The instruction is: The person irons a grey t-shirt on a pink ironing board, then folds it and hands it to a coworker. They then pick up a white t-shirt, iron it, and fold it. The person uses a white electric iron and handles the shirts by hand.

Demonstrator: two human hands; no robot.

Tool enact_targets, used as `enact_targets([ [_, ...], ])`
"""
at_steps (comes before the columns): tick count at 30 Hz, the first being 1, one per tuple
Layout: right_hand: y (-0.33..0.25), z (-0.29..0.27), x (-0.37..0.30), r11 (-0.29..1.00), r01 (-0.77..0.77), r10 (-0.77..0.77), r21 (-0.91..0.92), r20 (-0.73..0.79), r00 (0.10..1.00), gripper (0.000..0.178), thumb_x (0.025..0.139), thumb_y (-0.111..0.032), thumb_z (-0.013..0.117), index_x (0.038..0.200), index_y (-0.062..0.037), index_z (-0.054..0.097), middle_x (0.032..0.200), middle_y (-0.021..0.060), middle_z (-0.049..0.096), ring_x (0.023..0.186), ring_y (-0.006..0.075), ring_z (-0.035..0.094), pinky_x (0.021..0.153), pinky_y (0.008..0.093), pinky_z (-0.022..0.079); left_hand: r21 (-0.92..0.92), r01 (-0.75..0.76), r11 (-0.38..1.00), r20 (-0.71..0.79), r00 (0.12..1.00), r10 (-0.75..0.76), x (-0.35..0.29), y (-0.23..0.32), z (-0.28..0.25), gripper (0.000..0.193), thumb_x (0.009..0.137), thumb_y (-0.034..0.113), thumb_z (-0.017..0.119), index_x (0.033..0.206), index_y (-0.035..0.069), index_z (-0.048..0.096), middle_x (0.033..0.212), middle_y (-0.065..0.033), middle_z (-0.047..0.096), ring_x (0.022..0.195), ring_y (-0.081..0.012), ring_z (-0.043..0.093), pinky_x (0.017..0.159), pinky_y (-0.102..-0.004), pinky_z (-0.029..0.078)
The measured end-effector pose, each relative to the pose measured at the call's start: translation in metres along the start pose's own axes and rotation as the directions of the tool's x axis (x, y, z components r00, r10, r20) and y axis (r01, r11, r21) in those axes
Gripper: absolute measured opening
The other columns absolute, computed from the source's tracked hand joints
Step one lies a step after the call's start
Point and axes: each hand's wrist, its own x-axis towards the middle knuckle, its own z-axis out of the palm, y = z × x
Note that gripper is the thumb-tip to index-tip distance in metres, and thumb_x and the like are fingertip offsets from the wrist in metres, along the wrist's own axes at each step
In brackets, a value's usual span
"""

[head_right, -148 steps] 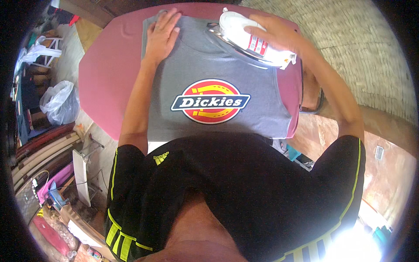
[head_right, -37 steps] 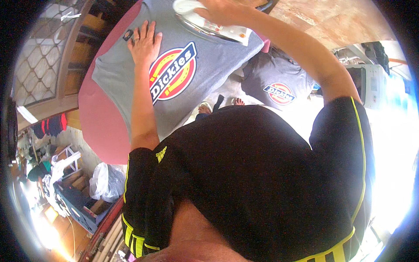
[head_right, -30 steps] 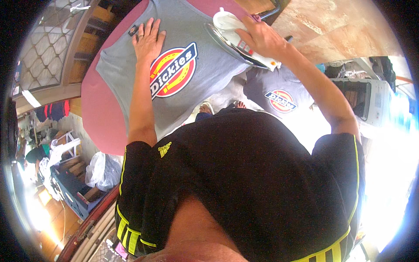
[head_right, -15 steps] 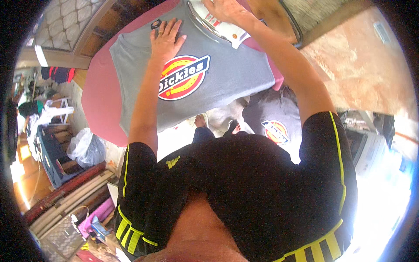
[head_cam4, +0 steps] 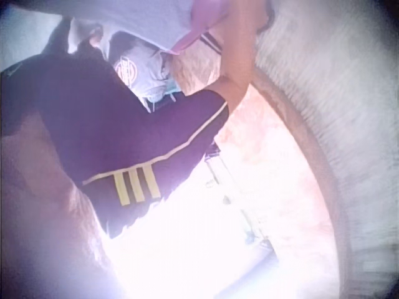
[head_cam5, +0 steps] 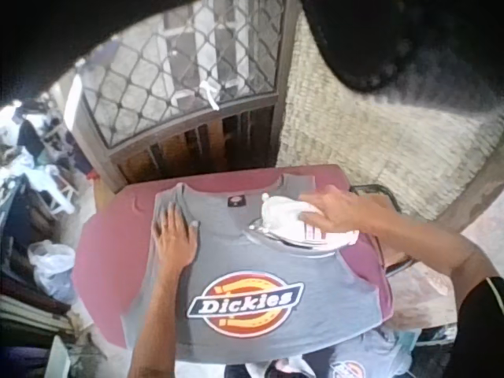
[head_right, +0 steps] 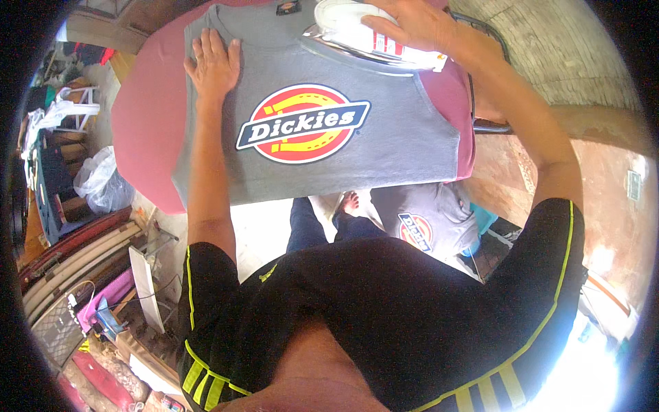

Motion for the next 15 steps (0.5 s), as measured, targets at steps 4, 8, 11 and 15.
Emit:
enact_targets([
  [4, -0.029, -0.001, 0.037, 1.000, -0.003, 0.005, -0.010, 0.190, 0.982, 0.031, 0.092, -0.031, 0.054, 0.109, -0.0045, 0.056, 0.086, 0.0227, 0.064, 0.080, 0.0419, 0.063, 0.070, 0.0490, 0.050, 0.146, -0.084, 0.986, -0.104, 0.990, 0.100, 0.007, -0.018, -0.006, 0.051, 0.095, 0.048, 0.046, 0.130, 0.011, 0.053, 0.142, -0.0084, 0.049, 0.131, -0.0339, 0.043, 0.101, -0.0572, 0.034],
  [8, -0.046, 0.009, 0.066, 0.998, 0.052, -0.055, 0.021, 0.176, 0.983, 0.028, 0.092, -0.030, 0.056, 0.102, -0.0042, 0.056, 0.083, 0.0217, 0.063, 0.075, 0.0417, 0.062, 0.066, 0.0490, 0.049, -0.066, -0.095, 0.993, 0.126, 0.987, 0.103, 0.020, -0.032, -0.028, 0.047, 0.096, 0.037, 0.048, 0.138, 0.016, 0.049, 0.147, -0.0040, 0.043, 0.135, -0.0318, 0.037, 0.101, -0.0661, 0.029],
  [11, -0.062, 0.016, 0.090, 0.995, 0.091, -0.097, 0.045, 0.166, 0.981, 0.028, 0.092, -0.031, 0.056, 0.100, -0.0043, 0.057, 0.083, 0.0222, 0.063, 0.075, 0.0420, 0.062, 0.066, 0.0493, 0.048, 0.017, -0.165, 0.986, 0.186, 0.970, 0.159, 0.030, -0.042, -0.038, 0.043, 0.096, 0.035, 0.048, 0.136, 0.019, 0.052, 0.142, -0.0018, 0.048, 0.130, -0.0321, 0.040, 0.101, -0.0632, 0.032],
  [15, -0.077, 0.028, 0.111, 0.992, 0.114, -0.119, 0.049, 0.128, 0.985, 0.029, 0.091, -0.032, 0.057, 0.099, -0.0041, 0.057, 0.082, 0.0232, 0.062, 0.075, 0.0427, 0.062, 0.067, 0.0501, 0.048, -0.098, -0.200, 0.975, 0.179, 0.960, 0.215, 0.041, -0.057, -0.038, 0.038, 0.096, 0.032, 0.048, 0.131, 0.019, 0.056, 0.138, -0.0018, 0.051, 0.124, -0.0333, 0.044, 0.096, -0.0625, 0.036],
])
